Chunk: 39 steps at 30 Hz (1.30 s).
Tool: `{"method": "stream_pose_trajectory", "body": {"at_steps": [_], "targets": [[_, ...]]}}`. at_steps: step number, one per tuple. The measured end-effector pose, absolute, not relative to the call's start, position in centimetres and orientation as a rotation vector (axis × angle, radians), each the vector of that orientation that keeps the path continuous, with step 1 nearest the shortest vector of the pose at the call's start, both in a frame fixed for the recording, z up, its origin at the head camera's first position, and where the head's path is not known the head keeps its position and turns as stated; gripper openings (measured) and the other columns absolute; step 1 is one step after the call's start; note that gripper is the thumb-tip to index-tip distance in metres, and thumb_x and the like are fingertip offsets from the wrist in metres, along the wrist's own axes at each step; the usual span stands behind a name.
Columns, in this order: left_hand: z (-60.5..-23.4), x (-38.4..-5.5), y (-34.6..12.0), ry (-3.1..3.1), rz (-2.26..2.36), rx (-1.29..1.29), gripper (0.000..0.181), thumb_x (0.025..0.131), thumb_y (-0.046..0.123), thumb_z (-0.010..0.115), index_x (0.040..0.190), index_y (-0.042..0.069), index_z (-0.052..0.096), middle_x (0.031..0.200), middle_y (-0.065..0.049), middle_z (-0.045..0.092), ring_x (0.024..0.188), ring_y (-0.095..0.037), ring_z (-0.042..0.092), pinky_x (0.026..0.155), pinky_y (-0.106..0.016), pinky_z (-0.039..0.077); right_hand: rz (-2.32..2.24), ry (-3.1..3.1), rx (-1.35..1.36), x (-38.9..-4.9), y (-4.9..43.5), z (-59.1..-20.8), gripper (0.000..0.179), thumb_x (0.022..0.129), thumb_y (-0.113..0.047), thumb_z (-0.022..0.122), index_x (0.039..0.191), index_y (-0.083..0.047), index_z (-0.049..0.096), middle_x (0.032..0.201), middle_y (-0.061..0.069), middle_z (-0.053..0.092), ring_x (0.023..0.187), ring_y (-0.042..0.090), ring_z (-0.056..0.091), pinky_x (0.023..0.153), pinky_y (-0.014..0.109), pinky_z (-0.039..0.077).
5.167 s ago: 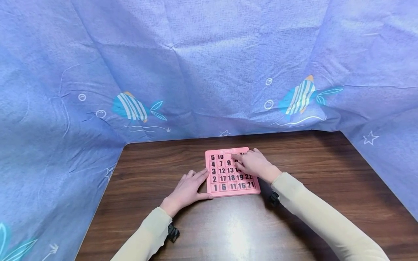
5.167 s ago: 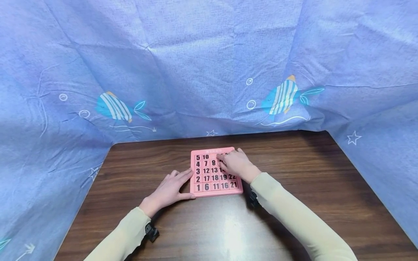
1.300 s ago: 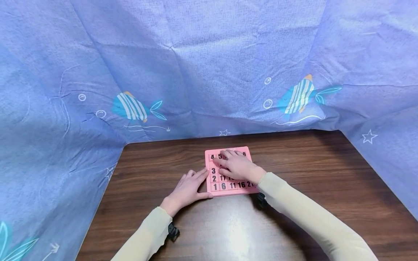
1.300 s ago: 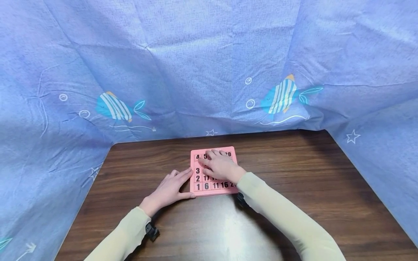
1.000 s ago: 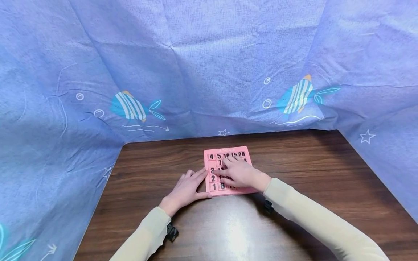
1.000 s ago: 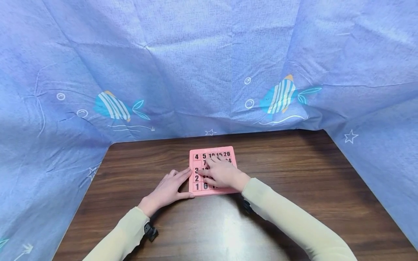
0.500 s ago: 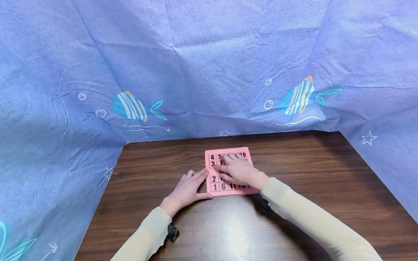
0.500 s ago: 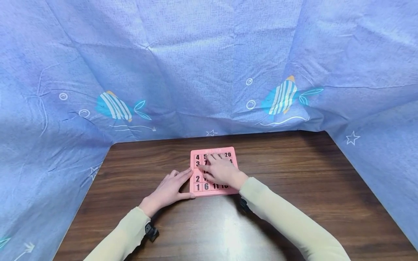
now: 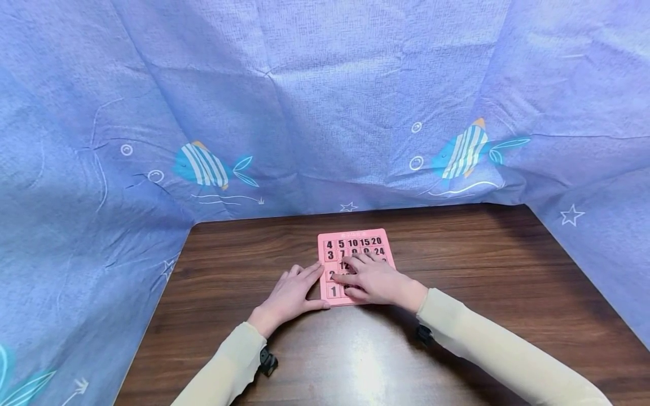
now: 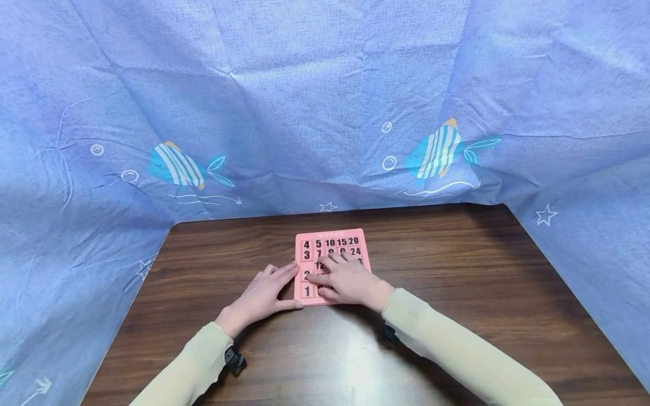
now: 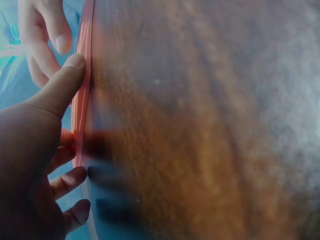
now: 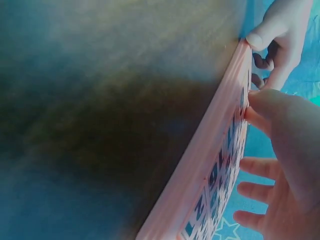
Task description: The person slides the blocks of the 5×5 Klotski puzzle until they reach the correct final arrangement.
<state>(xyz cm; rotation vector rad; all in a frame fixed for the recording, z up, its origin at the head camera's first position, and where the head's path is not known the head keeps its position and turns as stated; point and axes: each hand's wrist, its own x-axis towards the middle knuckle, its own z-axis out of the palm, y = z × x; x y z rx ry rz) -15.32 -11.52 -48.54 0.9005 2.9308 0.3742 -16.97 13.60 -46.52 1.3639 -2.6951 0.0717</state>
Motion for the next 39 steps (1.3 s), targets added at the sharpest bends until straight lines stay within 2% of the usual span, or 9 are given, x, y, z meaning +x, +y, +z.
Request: {"method": "stream_pose_trajectory", "body": {"at_steps": [9, 15, 23, 30, 39], "targets": [[-48.5, -15.3, -11.6, 2.948, 0.401, 0.934, 0.088, 0.076, 0.07, 0.056, 0.144, 0.017, 0.039, 0.149, 0.001, 0.035, 0.103, -0.018, 0.043, 0.079, -0.039, 0.036, 0.034, -2.78, 1.284, -18.0, 13.0, -46.1, 0.043, 0.093, -0.044, 0.049, 0.134, -0.031, 0.053, 0.138, 0.015, 0.045, 0.126, 0.035, 0.04, 0.098, 0.057, 0.032], [-48.6, -15.3, -11.7, 2.939, 0.386, 0.909, 0.09, 0.076, 0.072, 0.053, 0.146, 0.018, 0.036, 0.151, 0.003, 0.033, 0.104, -0.018, 0.042, 0.08, -0.038, 0.036, 0.05, -2.692, 1.401, -15.8, 13.5, -46.1, 0.047, 0.091, -0.048, 0.05, 0.134, -0.03, 0.053, 0.136, 0.014, 0.048, 0.123, 0.034, 0.043, 0.095, 0.057, 0.034], [-48.4, -15.3, -11.6, 2.93, 0.397, 0.909, 0.089, 0.077, 0.071, 0.053, 0.146, 0.018, 0.035, 0.151, 0.002, 0.032, 0.103, -0.018, 0.043, 0.079, -0.037, 0.035, 0.053, -2.621, 1.453, -13.4, 14.6, -46.3, 0.048, 0.09, -0.047, 0.053, 0.135, -0.03, 0.052, 0.141, 0.015, 0.042, 0.127, 0.036, 0.039, 0.098, 0.057, 0.031], [-48.3, -15.3, -11.6, 2.933, 0.398, 0.919, 0.088, 0.077, 0.07, 0.055, 0.145, 0.017, 0.037, 0.15, 0.0, 0.034, 0.102, -0.018, 0.042, 0.08, -0.038, 0.035, 0.044, -2.615, 1.351, -14.1, 14.0, -46.6, 0.048, 0.087, -0.047, 0.056, 0.131, -0.029, 0.056, 0.139, 0.016, 0.044, 0.128, 0.039, 0.038, 0.098, 0.059, 0.03], [-48.4, -15.3, -11.6, 2.932, 0.365, 0.902, 0.088, 0.077, 0.072, 0.053, 0.145, 0.018, 0.037, 0.15, 0.002, 0.033, 0.101, -0.017, 0.042, 0.081, -0.039, 0.036, 0.029, -2.699, 1.231, -14.9, 13.5, -46.8, 0.05, 0.09, -0.054, 0.049, 0.134, -0.03, 0.053, 0.143, 0.016, 0.041, 0.129, 0.039, 0.037, 0.098, 0.059, 0.03]]}}
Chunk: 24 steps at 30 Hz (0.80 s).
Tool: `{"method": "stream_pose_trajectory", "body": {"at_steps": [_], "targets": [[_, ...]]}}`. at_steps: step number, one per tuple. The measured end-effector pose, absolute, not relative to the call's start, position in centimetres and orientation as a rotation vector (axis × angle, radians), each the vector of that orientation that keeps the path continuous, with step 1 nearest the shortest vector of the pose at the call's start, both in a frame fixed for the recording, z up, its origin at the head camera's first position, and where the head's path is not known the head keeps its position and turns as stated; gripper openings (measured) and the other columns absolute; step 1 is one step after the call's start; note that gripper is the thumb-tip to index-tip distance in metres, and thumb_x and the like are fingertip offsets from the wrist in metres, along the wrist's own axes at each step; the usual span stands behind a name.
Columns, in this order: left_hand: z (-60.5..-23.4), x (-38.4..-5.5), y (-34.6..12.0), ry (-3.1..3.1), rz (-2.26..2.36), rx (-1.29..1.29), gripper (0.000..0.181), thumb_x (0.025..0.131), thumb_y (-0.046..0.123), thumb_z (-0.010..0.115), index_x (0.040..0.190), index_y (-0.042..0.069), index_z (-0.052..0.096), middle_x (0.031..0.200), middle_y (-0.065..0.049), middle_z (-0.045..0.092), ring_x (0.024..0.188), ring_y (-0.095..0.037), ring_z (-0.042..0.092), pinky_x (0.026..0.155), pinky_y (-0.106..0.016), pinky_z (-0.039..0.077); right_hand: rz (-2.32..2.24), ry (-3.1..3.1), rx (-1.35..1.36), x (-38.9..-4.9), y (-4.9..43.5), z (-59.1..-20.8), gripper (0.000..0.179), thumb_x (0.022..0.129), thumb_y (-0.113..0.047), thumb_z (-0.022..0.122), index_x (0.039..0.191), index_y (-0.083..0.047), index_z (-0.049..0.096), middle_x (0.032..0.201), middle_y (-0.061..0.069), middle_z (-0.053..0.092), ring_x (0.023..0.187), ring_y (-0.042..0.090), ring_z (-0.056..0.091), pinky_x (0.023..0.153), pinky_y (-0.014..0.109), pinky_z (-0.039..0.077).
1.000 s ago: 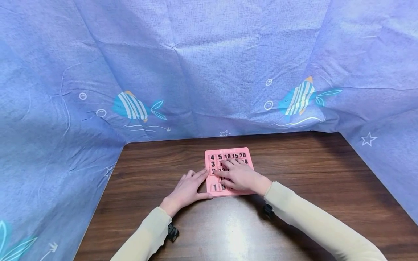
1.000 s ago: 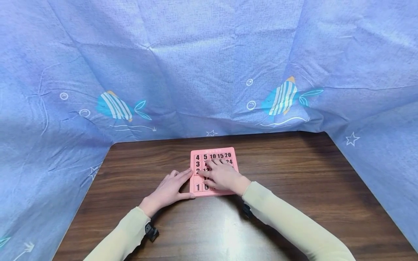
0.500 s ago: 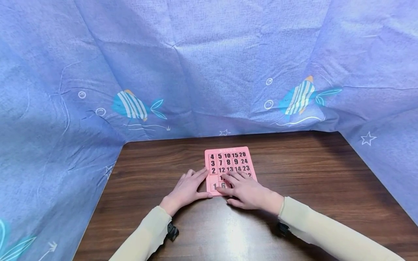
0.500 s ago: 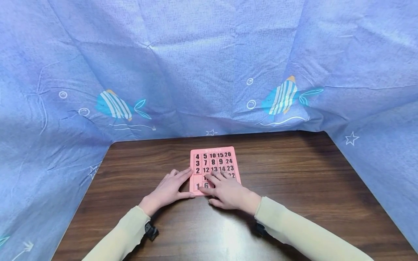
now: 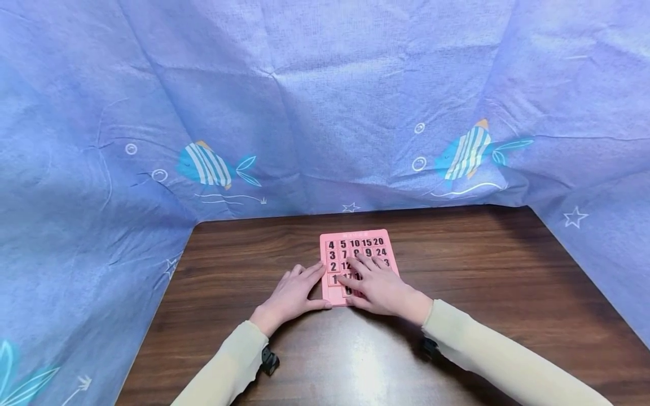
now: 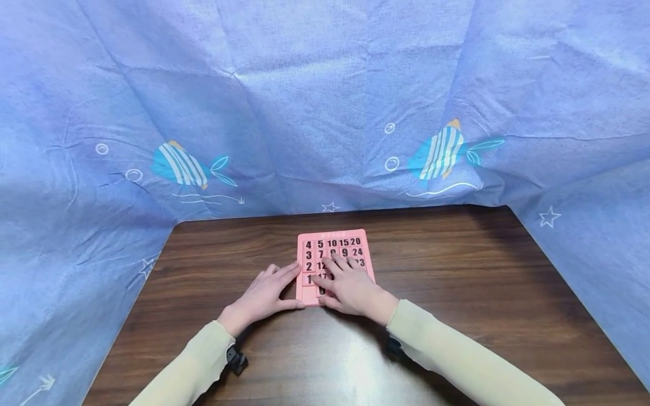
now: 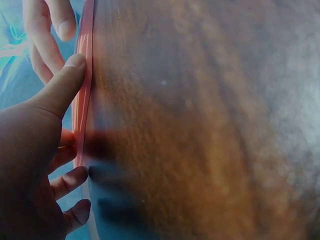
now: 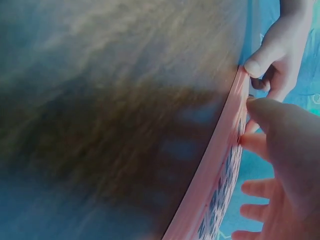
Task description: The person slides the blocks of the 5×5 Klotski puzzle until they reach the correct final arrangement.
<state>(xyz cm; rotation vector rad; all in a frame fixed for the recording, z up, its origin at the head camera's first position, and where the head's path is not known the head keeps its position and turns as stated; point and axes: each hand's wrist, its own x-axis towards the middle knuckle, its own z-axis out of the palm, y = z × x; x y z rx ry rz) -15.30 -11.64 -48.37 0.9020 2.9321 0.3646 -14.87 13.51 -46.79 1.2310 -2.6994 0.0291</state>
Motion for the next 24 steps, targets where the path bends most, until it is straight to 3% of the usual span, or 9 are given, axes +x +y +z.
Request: {"method": "stream_pose_trajectory", "body": {"at_steps": [12, 24], "targets": [[-48.1, -15.1, -11.6, 2.92, 0.405, 0.9, 0.089, 0.077, 0.07, 0.055, 0.146, 0.018, 0.036, 0.151, 0.001, 0.033, 0.102, -0.017, 0.042, 0.083, -0.039, 0.036, 0.112, -2.616, 1.402, -12.4, 15.4, -46.7, 0.051, 0.09, -0.051, 0.051, 0.137, -0.029, 0.05, 0.144, 0.016, 0.039, 0.131, 0.037, 0.036, 0.102, 0.058, 0.026], [-48.0, -15.1, -11.4, 2.927, 0.381, 0.916, 0.087, 0.077, 0.069, 0.056, 0.144, 0.016, 0.039, 0.149, 0.0, 0.035, 0.1, -0.018, 0.042, 0.079, -0.038, 0.036, 0.189, -2.649, 1.327, -13.4, 13.8, -46.9, 0.045, 0.091, -0.051, 0.05, 0.128, -0.026, 0.058, 0.142, 0.017, 0.041, 0.13, 0.038, 0.036, 0.099, 0.059, 0.029]]}}
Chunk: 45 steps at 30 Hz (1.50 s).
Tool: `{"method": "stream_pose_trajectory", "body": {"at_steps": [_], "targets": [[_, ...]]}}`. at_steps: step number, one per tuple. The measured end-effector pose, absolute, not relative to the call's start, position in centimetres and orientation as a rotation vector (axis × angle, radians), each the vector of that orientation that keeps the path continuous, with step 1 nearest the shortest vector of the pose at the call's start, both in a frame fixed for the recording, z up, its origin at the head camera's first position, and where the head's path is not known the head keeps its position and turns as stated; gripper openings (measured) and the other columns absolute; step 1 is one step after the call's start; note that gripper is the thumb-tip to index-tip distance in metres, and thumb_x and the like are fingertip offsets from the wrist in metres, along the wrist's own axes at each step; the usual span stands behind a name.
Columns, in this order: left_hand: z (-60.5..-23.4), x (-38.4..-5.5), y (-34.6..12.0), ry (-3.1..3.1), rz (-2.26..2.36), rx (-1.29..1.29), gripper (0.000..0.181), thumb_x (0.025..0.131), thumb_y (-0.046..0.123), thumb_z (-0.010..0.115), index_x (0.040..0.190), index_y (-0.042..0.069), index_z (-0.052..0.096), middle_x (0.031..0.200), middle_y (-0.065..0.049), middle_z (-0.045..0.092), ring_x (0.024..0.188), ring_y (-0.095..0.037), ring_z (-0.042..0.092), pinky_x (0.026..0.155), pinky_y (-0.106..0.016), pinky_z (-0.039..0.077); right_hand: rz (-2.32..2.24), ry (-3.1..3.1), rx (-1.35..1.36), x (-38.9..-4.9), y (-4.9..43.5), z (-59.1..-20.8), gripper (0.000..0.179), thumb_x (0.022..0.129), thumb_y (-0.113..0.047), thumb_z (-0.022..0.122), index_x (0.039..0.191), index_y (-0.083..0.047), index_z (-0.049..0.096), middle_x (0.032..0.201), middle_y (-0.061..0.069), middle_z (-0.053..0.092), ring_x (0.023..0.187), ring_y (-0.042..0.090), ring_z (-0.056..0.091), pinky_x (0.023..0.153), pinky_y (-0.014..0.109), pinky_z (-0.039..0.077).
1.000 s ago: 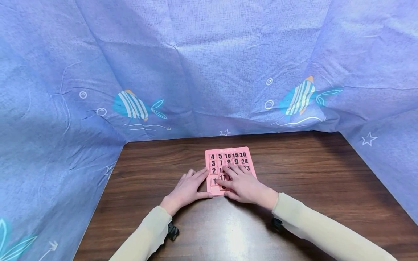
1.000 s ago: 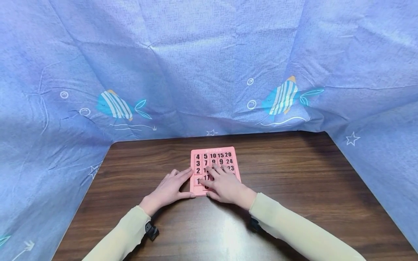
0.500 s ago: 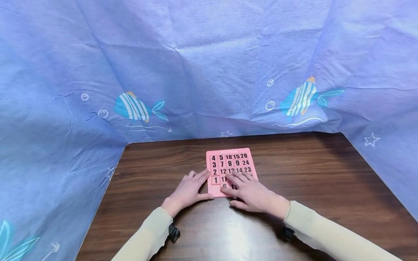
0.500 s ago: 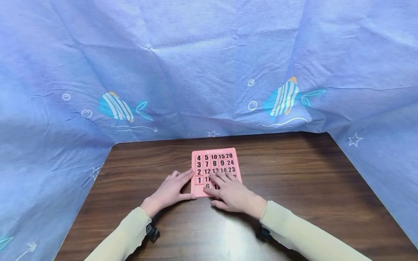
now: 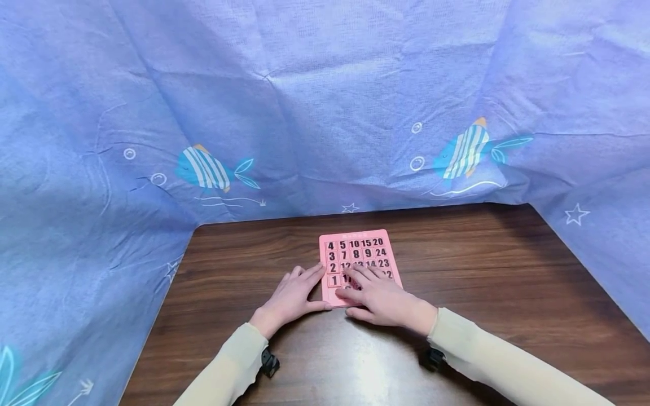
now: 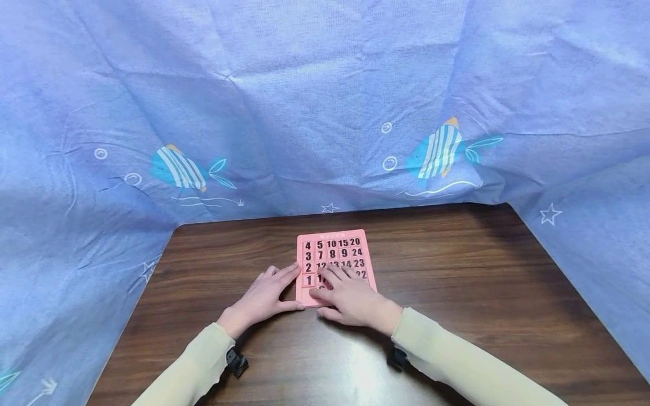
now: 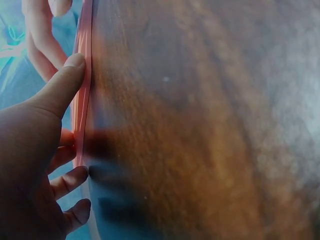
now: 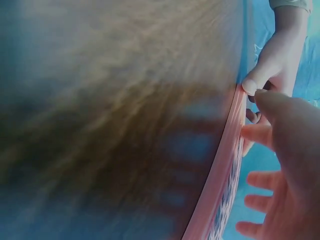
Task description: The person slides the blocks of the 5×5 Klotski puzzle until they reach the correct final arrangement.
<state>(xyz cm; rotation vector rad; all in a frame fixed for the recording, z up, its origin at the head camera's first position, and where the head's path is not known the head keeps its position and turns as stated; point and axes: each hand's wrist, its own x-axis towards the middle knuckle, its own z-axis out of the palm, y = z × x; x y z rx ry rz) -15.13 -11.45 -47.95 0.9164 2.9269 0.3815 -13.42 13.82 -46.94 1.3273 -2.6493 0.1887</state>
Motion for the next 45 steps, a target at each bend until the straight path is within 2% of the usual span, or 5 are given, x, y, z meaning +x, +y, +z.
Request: {"method": "stream_pose_trajectory", "body": {"at_steps": [8, 14, 29, 39, 45], "targets": [[-48.0, -15.1, -11.5, 2.942, 0.383, 0.927, 0.087, 0.077, 0.07, 0.055, 0.144, 0.016, 0.04, 0.148, -0.001, 0.037, 0.099, -0.017, 0.043, 0.078, -0.036, 0.036, 0.15, -2.641, 1.332, -13.8, 13.9, -46.7, 0.045, 0.093, -0.05, 0.047, 0.129, -0.025, 0.058, 0.142, 0.016, 0.042, 0.131, 0.037, 0.036, 0.101, 0.057, 0.028], [-48.1, -15.0, -11.6, 2.932, 0.394, 0.891, 0.088, 0.077, 0.071, 0.054, 0.145, 0.017, 0.037, 0.15, 0.001, 0.035, 0.099, -0.017, 0.042, 0.079, -0.037, 0.036, 0.126, -2.613, 1.319, -13.4, 15.7, -46.1, 0.043, 0.09, -0.05, 0.052, 0.123, -0.025, 0.063, 0.141, 0.013, 0.043, 0.129, 0.037, 0.038, 0.102, 0.056, 0.027], [-48.2, -15.1, -11.5, 2.918, 0.418, 0.877, 0.089, 0.077, 0.071, 0.054, 0.146, 0.018, 0.035, 0.151, 0.002, 0.032, 0.101, -0.017, 0.042, 0.082, -0.04, 0.036, 0.106, -2.695, 1.343, -12.6, 14.1, -46.5, 0.054, 0.091, -0.054, 0.049, 0.136, -0.025, 0.052, 0.146, 0.017, 0.036, 0.133, 0.037, 0.032, 0.101, 0.059, 0.025], [-48.3, -15.1, -11.4, 2.916, 0.405, 0.884, 0.089, 0.077, 0.071, 0.055, 0.146, 0.019, 0.035, 0.151, 0.002, 0.032, 0.101, -0.017, 0.041, 0.082, -0.04, 0.036, 0.181, -2.646, 1.256, -12.5, 18.4, -47.0, 0.052, 0.087, -0.049, 0.058, 0.131, -0.022, 0.057, 0.142, 0.018, 0.041, 0.128, 0.039, 0.038, 0.098, 0.059, 0.029], [-48.2, -15.1, -11.4, 2.906, 0.421, 0.862, 0.091, 0.076, 0.071, 0.054, 0.147, 0.019, 0.032, 0.152, 0.003, 0.03, 0.101, -0.017, 0.041, 0.084, -0.041, 0.036, 0.179, -2.633, 1.275, -12.5, 18.5, -47.4, 0.054, 0.087, -0.05, 0.057, 0.133, -0.022, 0.055, 0.143, 0.019, 0.04, 0.129, 0.04, 0.037, 0.099, 0.059, 0.029]]}}
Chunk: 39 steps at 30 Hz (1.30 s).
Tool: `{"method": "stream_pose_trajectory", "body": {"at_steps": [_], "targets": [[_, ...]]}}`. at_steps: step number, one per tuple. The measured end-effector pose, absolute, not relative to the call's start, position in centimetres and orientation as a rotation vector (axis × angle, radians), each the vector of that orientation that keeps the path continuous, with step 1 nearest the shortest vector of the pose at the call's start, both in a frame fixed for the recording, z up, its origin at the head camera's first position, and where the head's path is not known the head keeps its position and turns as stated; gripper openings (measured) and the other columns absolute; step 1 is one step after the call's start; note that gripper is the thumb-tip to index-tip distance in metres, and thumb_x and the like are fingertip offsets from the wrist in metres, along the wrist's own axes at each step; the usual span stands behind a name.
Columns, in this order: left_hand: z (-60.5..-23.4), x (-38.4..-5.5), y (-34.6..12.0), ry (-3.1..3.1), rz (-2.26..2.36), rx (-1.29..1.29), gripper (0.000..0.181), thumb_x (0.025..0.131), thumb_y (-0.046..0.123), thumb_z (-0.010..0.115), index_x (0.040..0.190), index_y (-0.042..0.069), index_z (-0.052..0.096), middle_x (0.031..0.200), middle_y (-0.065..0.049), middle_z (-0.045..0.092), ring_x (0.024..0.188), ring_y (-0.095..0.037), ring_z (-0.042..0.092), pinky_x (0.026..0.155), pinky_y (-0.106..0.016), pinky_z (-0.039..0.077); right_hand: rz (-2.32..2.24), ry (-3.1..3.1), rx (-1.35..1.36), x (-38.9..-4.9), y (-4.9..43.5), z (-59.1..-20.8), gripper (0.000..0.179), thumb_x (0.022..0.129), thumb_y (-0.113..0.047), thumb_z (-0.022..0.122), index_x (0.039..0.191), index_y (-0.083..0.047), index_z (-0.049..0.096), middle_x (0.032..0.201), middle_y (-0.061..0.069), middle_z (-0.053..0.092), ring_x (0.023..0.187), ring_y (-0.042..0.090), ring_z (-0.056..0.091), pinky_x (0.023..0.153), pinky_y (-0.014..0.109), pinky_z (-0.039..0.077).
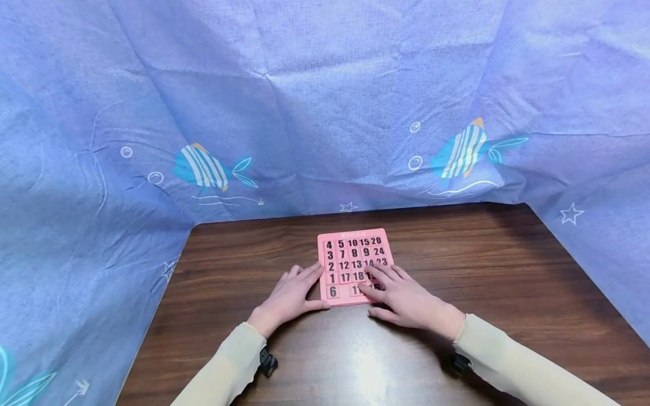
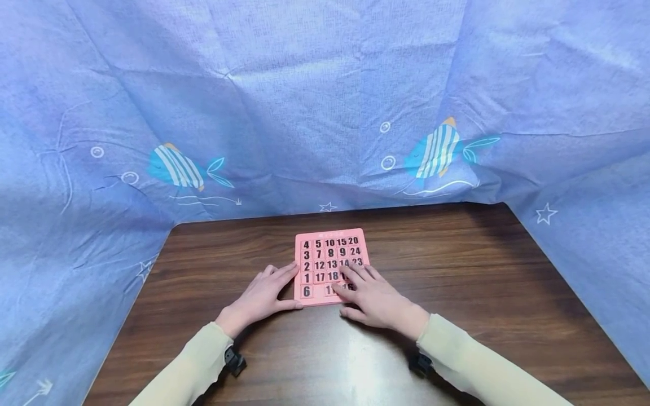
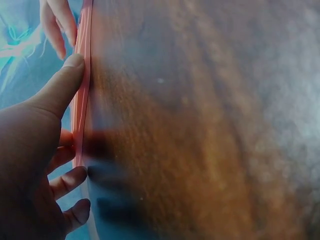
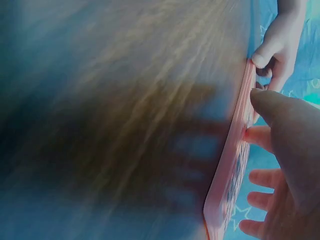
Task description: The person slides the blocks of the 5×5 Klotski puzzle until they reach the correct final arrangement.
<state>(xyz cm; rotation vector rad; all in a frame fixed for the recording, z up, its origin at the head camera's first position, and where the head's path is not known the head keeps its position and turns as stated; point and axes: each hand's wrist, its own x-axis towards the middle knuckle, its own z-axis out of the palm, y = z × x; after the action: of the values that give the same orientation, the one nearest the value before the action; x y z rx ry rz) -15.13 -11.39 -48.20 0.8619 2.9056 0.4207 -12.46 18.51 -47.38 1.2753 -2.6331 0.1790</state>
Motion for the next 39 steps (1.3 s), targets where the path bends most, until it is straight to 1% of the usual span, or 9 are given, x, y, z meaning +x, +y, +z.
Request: {"method": "stream_pose_trajectory", "body": {"at_steps": [7, 10, 17, 20, 24, 33, 36, 39], "targets": [[-48.3, -15.1, -11.3, 2.916, 0.402, 0.882, 0.091, 0.076, 0.073, 0.053, 0.147, 0.018, 0.034, 0.151, 0.002, 0.031, 0.1, -0.017, 0.041, 0.083, -0.042, 0.037, 0.143, -2.638, 1.299, -12.5, 16.6, -47.7, 0.054, 0.088, -0.051, 0.054, 0.134, -0.023, 0.054, 0.142, 0.019, 0.04, 0.13, 0.039, 0.036, 0.1, 0.058, 0.029], [-48.4, -15.0, -11.3, 2.921, 0.4, 0.888, 0.092, 0.075, 0.073, 0.054, 0.146, 0.017, 0.035, 0.151, 0.002, 0.031, 0.101, -0.017, 0.041, 0.083, -0.042, 0.037, 0.151, -2.644, 1.306, -12.4, 16.5, -47.6, 0.054, 0.089, -0.051, 0.053, 0.135, -0.023, 0.053, 0.143, 0.019, 0.039, 0.13, 0.038, 0.036, 0.1, 0.057, 0.028], [-48.4, -15.0, -11.2, 2.915, 0.415, 0.877, 0.093, 0.075, 0.073, 0.054, 0.147, 0.018, 0.034, 0.152, 0.003, 0.03, 0.102, -0.017, 0.041, 0.083, -0.041, 0.037, 0.235, -2.655, 1.206, -12.3, 19.7, -47.3, 0.055, 0.084, -0.047, 0.062, 0.131, -0.019, 0.057, 0.139, 0.019, 0.045, 0.126, 0.038, 0.04, 0.098, 0.058, 0.03], [-48.4, -15.0, -11.3, 2.908, 0.426, 0.868, 0.093, 0.075, 0.073, 0.054, 0.147, 0.018, 0.034, 0.152, 0.003, 0.03, 0.103, -0.018, 0.041, 0.086, -0.043, 0.037, 0.229, -2.67, 1.17, -12.2, 21.2, -47.6, 0.054, 0.083, -0.048, 0.063, 0.13, -0.022, 0.058, 0.137, 0.019, 0.046, 0.126, 0.039, 0.041, 0.098, 0.057, 0.03], [-48.3, -14.9, -11.3, 2.906, 0.432, 0.862, 0.092, 0.075, 0.073, 0.055, 0.146, 0.018, 0.034, 0.152, 0.003, 0.029, 0.105, -0.018, 0.041, 0.087, -0.045, 0.037, 0.232, -2.682, 1.168, -12.0, 22.2, -47.9, 0.055, 0.083, -0.05, 0.062, 0.132, -0.026, 0.056, 0.139, 0.019, 0.044, 0.126, 0.04, 0.04, 0.098, 0.057, 0.03], [-48.1, -15.0, -11.2, 2.898, 0.456, 0.863, 0.091, 0.076, 0.071, 0.056, 0.146, 0.017, 0.034, 0.152, 0.002, 0.03, 0.104, -0.018, 0.041, 0.087, -0.046, 0.037, 0.248, -2.638, 1.239, -12.1, 20.2, -48.0, 0.059, 0.084, -0.05, 0.061, 0.136, -0.023, 0.052, 0.142, 0.021, 0.04, 0.128, 0.039, 0.038, 0.097, 0.058, 0.031], [-48.1, -15.0, -11.2, 2.9, 0.442, 0.862, 0.091, 0.076, 0.071, 0.055, 0.147, 0.018, 0.034, 0.152, 0.003, 0.03, 0.104, -0.018, 0.041, 0.087, -0.045, 0.037, 0.233, -2.656, 1.231, -12.1, 19.7, -47.9, 0.059, 0.084, -0.051, 0.06, 0.136, -0.024, 0.052, 0.143, 0.02, 0.039, 0.129, 0.038, 0.037, 0.097, 0.058, 0.031], [-48.2, -14.9, -11.2, 2.904, 0.434, 0.865, 0.091, 0.076, 0.071, 0.055, 0.147, 0.018, 0.034, 0.152, 0.003, 0.029, 0.104, -0.018, 0.041, 0.087, -0.045, 0.037, 0.234, -2.687, 1.191, -12.1, 20.3, -47.9, 0.058, 0.085, -0.052, 0.059, 0.136, -0.026, 0.051, 0.144, 0.02, 0.038, 0.13, 0.038, 0.036, 0.099, 0.058, 0.028]]}}
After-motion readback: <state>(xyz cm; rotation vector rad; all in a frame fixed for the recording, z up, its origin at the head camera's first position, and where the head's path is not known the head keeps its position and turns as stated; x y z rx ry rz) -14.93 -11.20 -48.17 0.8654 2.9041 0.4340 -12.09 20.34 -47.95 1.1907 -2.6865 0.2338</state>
